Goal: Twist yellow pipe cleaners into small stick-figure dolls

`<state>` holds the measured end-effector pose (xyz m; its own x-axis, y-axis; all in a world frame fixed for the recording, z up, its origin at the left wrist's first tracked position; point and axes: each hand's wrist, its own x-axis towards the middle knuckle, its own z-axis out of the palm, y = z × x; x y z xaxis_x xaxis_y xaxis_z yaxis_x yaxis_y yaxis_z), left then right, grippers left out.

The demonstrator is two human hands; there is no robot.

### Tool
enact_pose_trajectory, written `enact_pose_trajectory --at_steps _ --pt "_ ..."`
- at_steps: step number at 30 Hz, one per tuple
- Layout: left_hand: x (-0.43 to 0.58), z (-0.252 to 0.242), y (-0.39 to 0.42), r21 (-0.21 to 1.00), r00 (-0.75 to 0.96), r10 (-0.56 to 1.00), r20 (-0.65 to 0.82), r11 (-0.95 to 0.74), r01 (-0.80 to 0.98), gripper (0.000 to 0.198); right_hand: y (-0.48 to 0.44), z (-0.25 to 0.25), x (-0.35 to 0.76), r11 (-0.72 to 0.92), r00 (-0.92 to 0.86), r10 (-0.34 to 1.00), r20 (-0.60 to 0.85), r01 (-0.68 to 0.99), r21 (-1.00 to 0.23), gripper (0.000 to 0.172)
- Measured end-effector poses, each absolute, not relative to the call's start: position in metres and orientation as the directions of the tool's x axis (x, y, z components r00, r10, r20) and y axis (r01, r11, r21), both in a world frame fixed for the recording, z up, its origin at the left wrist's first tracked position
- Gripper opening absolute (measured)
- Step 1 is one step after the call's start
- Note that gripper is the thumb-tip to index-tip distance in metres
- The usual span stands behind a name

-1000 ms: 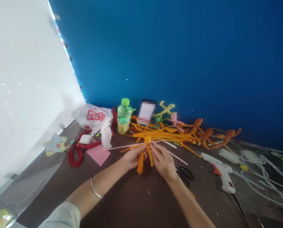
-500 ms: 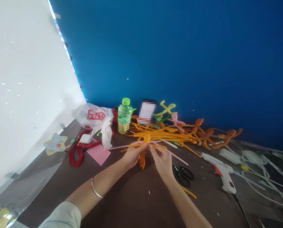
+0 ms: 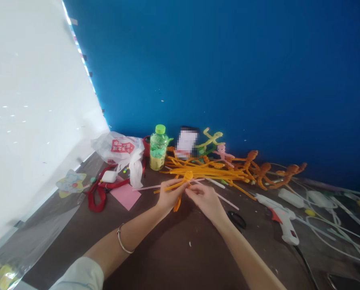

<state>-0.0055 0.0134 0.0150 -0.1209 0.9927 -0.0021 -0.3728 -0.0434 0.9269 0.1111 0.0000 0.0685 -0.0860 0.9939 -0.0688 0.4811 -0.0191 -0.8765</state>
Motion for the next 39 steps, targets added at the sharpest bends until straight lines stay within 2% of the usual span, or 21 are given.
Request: enact_pose_trajectory --at_steps 2,4,6,8,9,11,14,17,19,21,23,25,27,30,32,34,37,39 --pt "-0.005 0.013 0.014 0.928 -0.131 0.991 0.001 -0.05 -0.37 0.02 -0.003 0.07 0.113 0.167 -0.139 0.985 0.099 0.671 -0.723 0.015" --pt "-0.006 0.012 0.014 0.922 -0.116 0.993 0.012 -0.055 -0.383 0.02 -0.006 0.07 0.115 0.309 -0.209 0.947 0.246 0.806 -0.504 0.017" --pt "-0.006 0.011 0.015 0.916 -0.107 0.994 0.011 -0.053 -0.398 0.022 -0.007 0.069 0.118 0.403 -0.301 0.893 0.335 0.865 -0.298 0.022" --pt "-0.007 0.011 0.016 0.913 -0.109 0.994 -0.004 -0.041 -0.406 0.023 -0.007 0.068 0.121 0.465 -0.376 0.851 0.366 0.864 -0.193 0.024" --pt "-0.007 0.012 0.017 0.912 -0.11 0.994 -0.015 -0.032 -0.41 0.023 -0.006 0.068 0.122 0.482 -0.392 0.844 0.366 0.854 -0.196 0.024" --pt "-0.007 0.014 0.017 0.903 -0.098 0.994 -0.036 -0.01 -0.429 0.023 -0.003 0.067 0.126 0.482 -0.376 0.859 0.347 0.821 -0.306 0.022" --pt "-0.008 0.016 0.017 0.883 -0.038 0.997 -0.06 0.035 -0.467 0.023 0.004 0.066 0.132 0.384 -0.26 0.922 0.286 0.694 -0.609 0.013" --pt "-0.009 0.016 0.017 0.848 0.055 0.994 -0.09 0.105 -0.52 0.024 0.01 0.063 0.137 0.194 -0.177 0.976 0.126 0.446 -0.874 0.013" --pt "-0.01 0.015 0.017 0.808 0.118 0.987 -0.11 0.158 -0.568 0.024 0.013 0.06 0.139 0.053 -0.167 0.986 0.0 0.309 -0.95 0.021" --pt "-0.01 0.014 0.017 0.759 0.183 0.975 -0.128 0.215 -0.614 0.024 0.013 0.056 0.139 0.039 -0.148 0.989 0.001 0.252 -0.967 0.023" --pt "-0.011 0.013 0.016 0.692 0.239 0.958 -0.161 0.282 -0.665 0.023 0.012 0.052 0.137 0.187 -0.108 0.981 0.163 0.27 -0.944 0.017" --pt "-0.01 0.012 0.016 0.607 0.286 0.935 -0.211 0.355 -0.711 0.022 0.009 0.047 0.134 0.391 -0.089 0.918 0.386 0.356 -0.849 0.011" --pt "-0.01 0.012 0.016 0.534 0.312 0.916 -0.253 0.401 -0.744 0.021 0.005 0.041 0.129 0.529 -0.093 0.827 0.554 0.46 -0.713 0.012" --pt "-0.009 0.012 0.016 0.508 0.282 0.926 -0.252 0.375 -0.776 0.019 -0.001 0.035 0.119 0.568 -0.077 0.757 0.649 0.569 -0.595 0.016" --pt "-0.009 0.013 0.016 0.531 0.242 0.945 -0.222 0.325 -0.782 0.018 -0.004 0.032 0.114 0.532 -0.045 0.776 0.629 0.583 -0.615 0.017" --pt "-0.008 0.013 0.017 0.568 0.217 0.958 -0.188 0.287 -0.772 0.018 -0.004 0.03 0.11 0.454 0.019 0.836 0.549 0.538 -0.71 0.017" --pt "-0.008 0.012 0.017 0.624 0.191 0.97 -0.148 0.241 -0.743 0.019 -0.002 0.027 0.107 0.234 0.155 0.94 0.302 0.349 -0.907 0.024" --pt "-0.007 0.012 0.017 0.651 0.169 0.977 -0.134 0.215 -0.728 0.022 0.0 0.026 0.105 0.076 0.203 0.973 0.11 0.166 -0.983 0.03"
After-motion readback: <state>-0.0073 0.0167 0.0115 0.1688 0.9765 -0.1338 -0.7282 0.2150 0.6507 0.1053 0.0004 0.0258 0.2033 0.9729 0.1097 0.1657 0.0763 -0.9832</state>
